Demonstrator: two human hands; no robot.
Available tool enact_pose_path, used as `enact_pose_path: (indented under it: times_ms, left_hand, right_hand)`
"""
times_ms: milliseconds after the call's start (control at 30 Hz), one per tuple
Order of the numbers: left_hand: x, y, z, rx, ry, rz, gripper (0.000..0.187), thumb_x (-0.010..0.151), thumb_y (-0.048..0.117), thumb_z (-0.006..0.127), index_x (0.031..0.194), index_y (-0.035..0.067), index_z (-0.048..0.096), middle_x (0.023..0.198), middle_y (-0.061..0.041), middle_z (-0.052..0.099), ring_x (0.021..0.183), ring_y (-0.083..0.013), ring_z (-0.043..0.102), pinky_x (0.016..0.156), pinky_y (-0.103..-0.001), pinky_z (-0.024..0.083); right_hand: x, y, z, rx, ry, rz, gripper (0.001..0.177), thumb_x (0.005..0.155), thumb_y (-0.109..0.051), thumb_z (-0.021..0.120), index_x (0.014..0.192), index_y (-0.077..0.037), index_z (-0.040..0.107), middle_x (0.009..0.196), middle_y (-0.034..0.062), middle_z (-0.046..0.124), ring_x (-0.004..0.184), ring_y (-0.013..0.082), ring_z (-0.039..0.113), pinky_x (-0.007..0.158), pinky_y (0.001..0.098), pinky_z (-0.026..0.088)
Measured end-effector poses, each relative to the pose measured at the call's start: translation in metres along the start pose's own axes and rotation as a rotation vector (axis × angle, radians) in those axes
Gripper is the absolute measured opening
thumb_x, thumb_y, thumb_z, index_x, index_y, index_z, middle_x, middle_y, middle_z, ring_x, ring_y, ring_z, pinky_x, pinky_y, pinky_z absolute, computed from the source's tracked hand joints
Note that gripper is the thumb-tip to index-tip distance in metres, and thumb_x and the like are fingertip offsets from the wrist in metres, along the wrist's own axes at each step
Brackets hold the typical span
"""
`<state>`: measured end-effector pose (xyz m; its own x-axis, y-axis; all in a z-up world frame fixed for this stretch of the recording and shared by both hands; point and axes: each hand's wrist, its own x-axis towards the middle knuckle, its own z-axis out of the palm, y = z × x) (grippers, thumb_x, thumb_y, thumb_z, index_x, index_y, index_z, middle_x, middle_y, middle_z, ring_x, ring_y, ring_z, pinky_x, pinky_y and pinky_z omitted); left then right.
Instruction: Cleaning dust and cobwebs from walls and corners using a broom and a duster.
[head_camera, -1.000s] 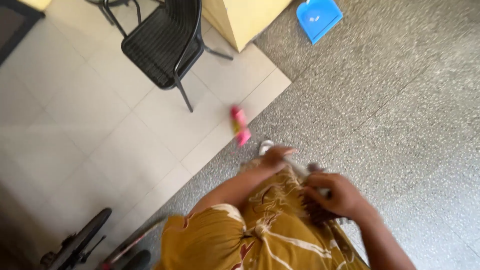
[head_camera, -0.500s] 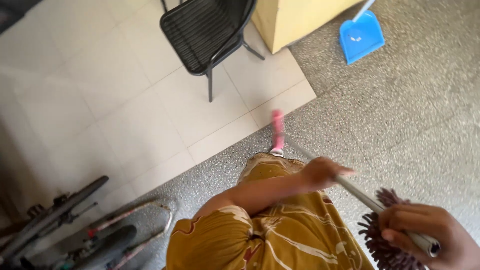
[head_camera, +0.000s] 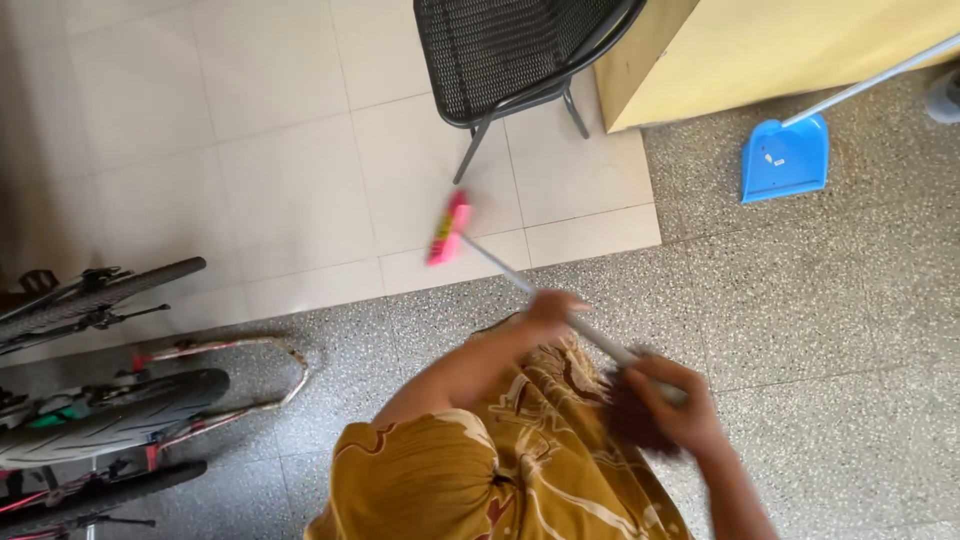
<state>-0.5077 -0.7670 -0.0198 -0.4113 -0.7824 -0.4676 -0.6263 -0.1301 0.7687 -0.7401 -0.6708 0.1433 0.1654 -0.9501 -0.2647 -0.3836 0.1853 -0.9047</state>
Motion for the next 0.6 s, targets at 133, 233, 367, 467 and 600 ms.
enact_pose_path:
  times_ms: [133, 233, 367, 467, 600]
  left_hand:
    - [0.011, 0.107, 0.088, 0.007, -0.053, 0.273, 0.038, 0.092, 0.006, 0.064, 0.125, 0.021, 0.072, 0.109, -0.005, 0.077, 0.098, -0.0161, 0.073, 0.1, -0.035, 0.057]
    - [0.019, 0.147, 0.114, 0.07, -0.233, 0.331, 0.035, 0.097, 0.01, 0.059, 0.127, 0.025, 0.07, 0.126, -0.002, 0.073, 0.112, -0.0204, 0.07, 0.119, -0.057, 0.028]
    - [0.026, 0.118, 0.149, 0.152, -0.222, 0.568, 0.034, 0.092, 0.015, 0.061, 0.121, 0.029, 0.072, 0.12, 0.001, 0.076, 0.111, -0.02, 0.071, 0.106, -0.051, 0.043]
    - [-0.033, 0.118, 0.133, 0.09, -0.081, 0.592, 0.044, 0.086, 0.013, 0.065, 0.126, 0.028, 0.071, 0.111, -0.002, 0.079, 0.103, -0.0211, 0.076, 0.101, -0.043, 0.055]
    - [-0.15, 0.085, 0.106, -0.042, 0.171, 0.371, 0.047, 0.082, 0.016, 0.067, 0.129, 0.02, 0.069, 0.102, -0.011, 0.077, 0.093, -0.0291, 0.075, 0.088, -0.045, 0.057]
  right_hand:
    - [-0.072, -0.044, -0.077, -0.219, 0.114, 0.061, 0.019, 0.087, -0.011, 0.074, 0.104, -0.003, 0.08, 0.101, 0.0109, 0.082, 0.097, 0.0216, 0.076, 0.099, 0.0364, 0.055]
    - [-0.073, -0.087, -0.077, -0.361, 0.11, 0.209, 0.02, 0.086, -0.015, 0.077, 0.103, -0.005, 0.08, 0.093, 0.0105, 0.081, 0.087, 0.0223, 0.076, 0.082, 0.0367, 0.06]
    - [-0.073, -0.145, -0.056, -0.705, -0.205, 0.362, 0.02, 0.091, -0.03, 0.078, 0.101, -0.012, 0.077, 0.089, 0.0064, 0.08, 0.081, 0.0257, 0.077, 0.077, 0.037, 0.061]
    - [-0.087, -0.138, -0.066, -0.67, -0.368, 0.171, 0.019, 0.088, -0.029, 0.079, 0.095, -0.011, 0.076, 0.09, 0.0053, 0.08, 0.082, 0.0251, 0.078, 0.077, 0.0365, 0.061]
    - [-0.115, -0.114, -0.079, -0.317, -0.504, -0.253, 0.015, 0.077, -0.018, 0.081, 0.081, -0.004, 0.075, 0.089, 0.0065, 0.083, 0.084, 0.0228, 0.078, 0.076, 0.0362, 0.06]
